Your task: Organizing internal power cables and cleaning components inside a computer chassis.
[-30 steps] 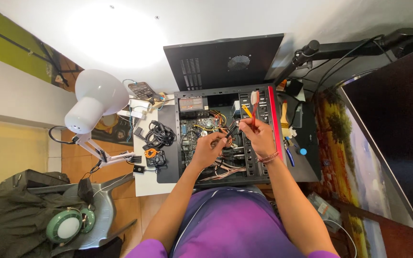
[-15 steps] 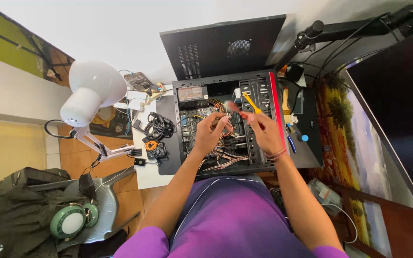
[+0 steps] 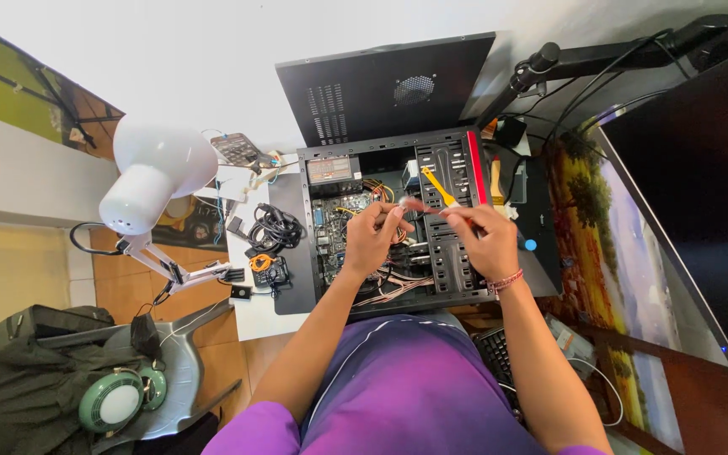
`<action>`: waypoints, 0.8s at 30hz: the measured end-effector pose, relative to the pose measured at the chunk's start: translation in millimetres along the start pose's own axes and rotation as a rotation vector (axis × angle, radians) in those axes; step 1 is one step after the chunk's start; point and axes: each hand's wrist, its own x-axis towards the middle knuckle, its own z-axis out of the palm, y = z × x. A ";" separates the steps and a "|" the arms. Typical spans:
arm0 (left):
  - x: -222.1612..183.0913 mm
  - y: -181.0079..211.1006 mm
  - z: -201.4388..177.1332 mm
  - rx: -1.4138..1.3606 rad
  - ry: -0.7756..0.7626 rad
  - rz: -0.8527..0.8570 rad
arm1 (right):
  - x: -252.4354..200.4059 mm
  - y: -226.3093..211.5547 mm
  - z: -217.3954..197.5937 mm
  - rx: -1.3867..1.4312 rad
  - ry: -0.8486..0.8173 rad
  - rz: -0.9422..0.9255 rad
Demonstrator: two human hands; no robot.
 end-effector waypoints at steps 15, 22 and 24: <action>5.4 -6.2 -8.6 -0.028 -0.003 0.009 | 9.3 3.6 16.9 -0.020 -0.063 -0.095; 4.2 -2.0 -9.1 -0.048 -0.003 0.018 | 14.7 -4.6 17.1 -0.021 -0.059 -0.138; 5.7 -6.7 -8.3 -0.086 -0.018 0.023 | 16.3 -7.6 15.0 -0.029 -0.052 -0.022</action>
